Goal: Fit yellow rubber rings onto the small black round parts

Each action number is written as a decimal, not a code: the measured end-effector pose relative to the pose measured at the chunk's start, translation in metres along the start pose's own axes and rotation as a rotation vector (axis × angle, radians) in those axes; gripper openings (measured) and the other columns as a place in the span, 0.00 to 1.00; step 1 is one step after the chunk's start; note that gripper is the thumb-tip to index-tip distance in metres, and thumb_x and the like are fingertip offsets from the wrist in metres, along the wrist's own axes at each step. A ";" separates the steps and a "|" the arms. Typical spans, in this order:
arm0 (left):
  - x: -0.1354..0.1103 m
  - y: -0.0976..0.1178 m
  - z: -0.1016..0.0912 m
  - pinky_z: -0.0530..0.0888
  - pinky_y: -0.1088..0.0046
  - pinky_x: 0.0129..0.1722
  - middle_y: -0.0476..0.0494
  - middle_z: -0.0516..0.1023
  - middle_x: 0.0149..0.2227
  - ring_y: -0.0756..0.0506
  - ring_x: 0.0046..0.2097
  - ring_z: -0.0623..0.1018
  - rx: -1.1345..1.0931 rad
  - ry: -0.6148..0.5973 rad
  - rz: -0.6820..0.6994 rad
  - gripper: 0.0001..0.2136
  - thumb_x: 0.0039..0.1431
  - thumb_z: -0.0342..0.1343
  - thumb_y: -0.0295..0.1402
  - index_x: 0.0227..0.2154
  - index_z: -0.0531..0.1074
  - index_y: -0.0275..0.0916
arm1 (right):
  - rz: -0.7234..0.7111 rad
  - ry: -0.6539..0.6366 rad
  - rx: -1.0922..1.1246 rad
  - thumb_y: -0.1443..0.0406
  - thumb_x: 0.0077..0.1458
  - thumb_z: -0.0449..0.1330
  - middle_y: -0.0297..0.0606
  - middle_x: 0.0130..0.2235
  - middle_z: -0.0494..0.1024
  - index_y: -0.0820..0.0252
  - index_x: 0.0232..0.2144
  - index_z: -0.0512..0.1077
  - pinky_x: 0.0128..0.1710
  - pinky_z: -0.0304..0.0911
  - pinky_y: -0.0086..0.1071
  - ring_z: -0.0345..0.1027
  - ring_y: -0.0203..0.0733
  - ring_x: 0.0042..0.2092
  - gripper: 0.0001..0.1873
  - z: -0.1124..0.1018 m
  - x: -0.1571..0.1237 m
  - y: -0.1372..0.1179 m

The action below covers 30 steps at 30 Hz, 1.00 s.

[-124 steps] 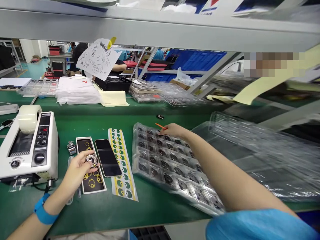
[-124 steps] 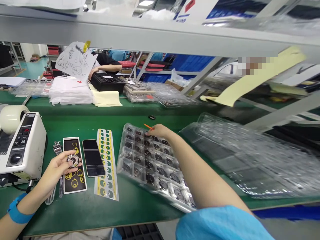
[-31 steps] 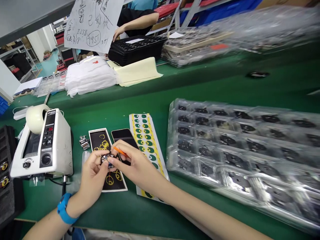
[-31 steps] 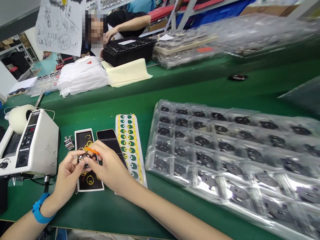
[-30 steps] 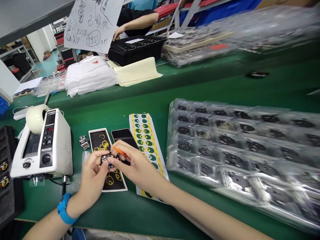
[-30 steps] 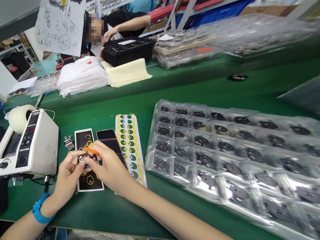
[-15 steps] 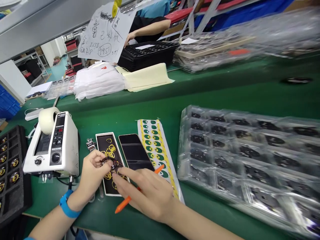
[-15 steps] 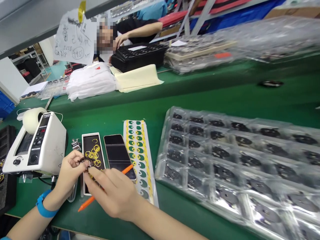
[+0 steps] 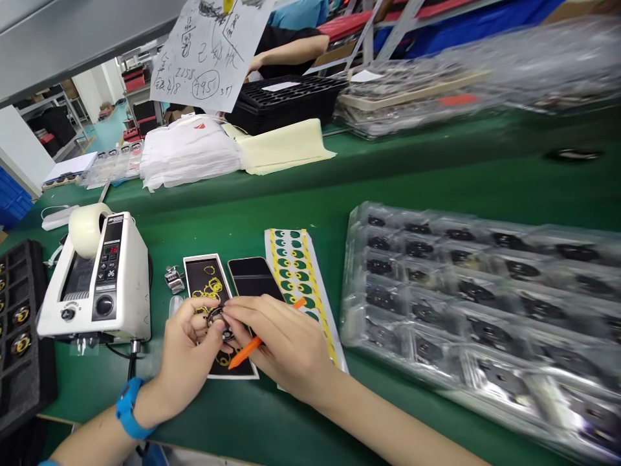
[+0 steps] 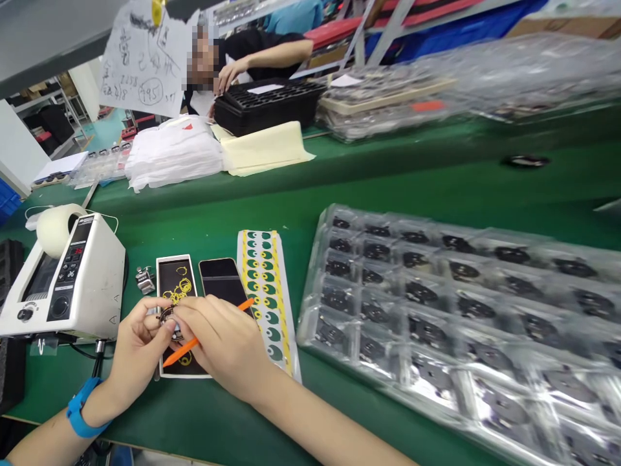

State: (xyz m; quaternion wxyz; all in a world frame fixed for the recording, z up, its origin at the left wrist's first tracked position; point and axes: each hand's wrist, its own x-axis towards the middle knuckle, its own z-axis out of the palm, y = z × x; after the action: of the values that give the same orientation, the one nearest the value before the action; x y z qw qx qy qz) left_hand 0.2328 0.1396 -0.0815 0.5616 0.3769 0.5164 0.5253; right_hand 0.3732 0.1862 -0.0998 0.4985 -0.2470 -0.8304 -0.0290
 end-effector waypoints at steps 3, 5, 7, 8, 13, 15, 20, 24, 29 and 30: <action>-0.002 -0.002 0.000 0.79 0.76 0.29 0.52 0.78 0.22 0.50 0.25 0.79 0.015 -0.007 0.029 0.17 0.51 0.66 0.39 0.39 0.69 0.38 | -0.053 -0.008 -0.018 0.76 0.62 0.51 0.42 0.33 0.79 0.62 0.38 0.67 0.30 0.64 0.31 0.69 0.40 0.31 0.08 0.000 0.000 0.002; -0.003 -0.003 0.000 0.78 0.76 0.29 0.53 0.77 0.22 0.49 0.26 0.79 0.022 -0.004 0.052 0.15 0.51 0.66 0.38 0.38 0.70 0.38 | -0.081 -0.014 -0.035 0.76 0.61 0.51 0.43 0.33 0.79 0.63 0.38 0.67 0.29 0.63 0.31 0.69 0.40 0.30 0.08 0.000 0.001 0.004; -0.003 -0.003 0.000 0.78 0.76 0.28 0.52 0.77 0.22 0.48 0.27 0.80 0.033 0.002 0.062 0.14 0.51 0.66 0.37 0.37 0.71 0.38 | -0.091 -0.015 -0.043 0.76 0.61 0.51 0.43 0.32 0.79 0.62 0.38 0.67 0.29 0.63 0.31 0.68 0.40 0.30 0.08 -0.001 0.001 0.005; -0.003 -0.004 0.000 0.79 0.75 0.29 0.52 0.77 0.22 0.48 0.27 0.80 0.041 0.007 0.059 0.14 0.51 0.66 0.37 0.37 0.71 0.38 | -0.096 -0.016 -0.044 0.76 0.60 0.51 0.43 0.32 0.79 0.62 0.37 0.67 0.28 0.63 0.31 0.68 0.40 0.30 0.08 -0.001 0.001 0.006; -0.003 -0.005 0.000 0.79 0.71 0.32 0.52 0.75 0.21 0.48 0.26 0.78 0.105 0.040 0.068 0.12 0.51 0.64 0.36 0.37 0.72 0.39 | -0.133 -0.049 -0.063 0.76 0.60 0.51 0.43 0.33 0.80 0.62 0.38 0.67 0.28 0.64 0.31 0.67 0.39 0.29 0.08 -0.003 0.001 0.007; -0.004 -0.005 -0.001 0.78 0.71 0.31 0.52 0.75 0.21 0.47 0.27 0.78 0.174 0.057 0.123 0.10 0.52 0.62 0.34 0.37 0.73 0.39 | -0.119 -0.041 -0.070 0.76 0.61 0.51 0.42 0.32 0.80 0.62 0.38 0.67 0.27 0.64 0.31 0.67 0.39 0.28 0.08 -0.003 0.001 0.005; -0.007 -0.005 0.000 0.74 0.74 0.28 0.50 0.77 0.22 0.48 0.26 0.76 0.291 0.082 0.226 0.07 0.54 0.58 0.30 0.38 0.73 0.39 | -0.079 -0.019 -0.069 0.73 0.63 0.52 0.44 0.32 0.79 0.62 0.37 0.67 0.27 0.64 0.33 0.69 0.41 0.29 0.05 -0.002 0.001 0.001; -0.008 -0.008 0.000 0.73 0.74 0.29 0.48 0.78 0.25 0.48 0.27 0.76 0.297 0.067 0.224 0.08 0.56 0.56 0.31 0.39 0.73 0.39 | -0.042 -0.010 -0.046 0.74 0.62 0.53 0.44 0.33 0.79 0.62 0.37 0.67 0.29 0.65 0.33 0.70 0.41 0.31 0.05 0.000 -0.001 -0.002; -0.001 -0.007 -0.002 0.71 0.77 0.27 0.51 0.75 0.23 0.50 0.26 0.74 0.190 0.059 0.128 0.08 0.54 0.60 0.33 0.34 0.69 0.39 | 0.060 -0.007 0.044 0.74 0.62 0.54 0.40 0.33 0.78 0.60 0.38 0.66 0.30 0.67 0.31 0.71 0.40 0.32 0.06 0.000 0.000 -0.003; 0.001 -0.006 -0.003 0.70 0.78 0.26 0.53 0.73 0.21 0.51 0.24 0.72 0.144 0.064 0.093 0.09 0.52 0.62 0.35 0.32 0.67 0.39 | 0.104 -0.006 0.098 0.73 0.62 0.54 0.39 0.33 0.77 0.59 0.39 0.66 0.29 0.67 0.30 0.71 0.39 0.31 0.06 -0.002 0.001 -0.002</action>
State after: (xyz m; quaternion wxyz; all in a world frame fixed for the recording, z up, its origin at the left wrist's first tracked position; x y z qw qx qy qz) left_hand 0.2308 0.1391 -0.0877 0.4914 0.4228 0.5522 0.5242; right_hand 0.3732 0.1840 -0.0974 0.5082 -0.2655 -0.8184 0.0384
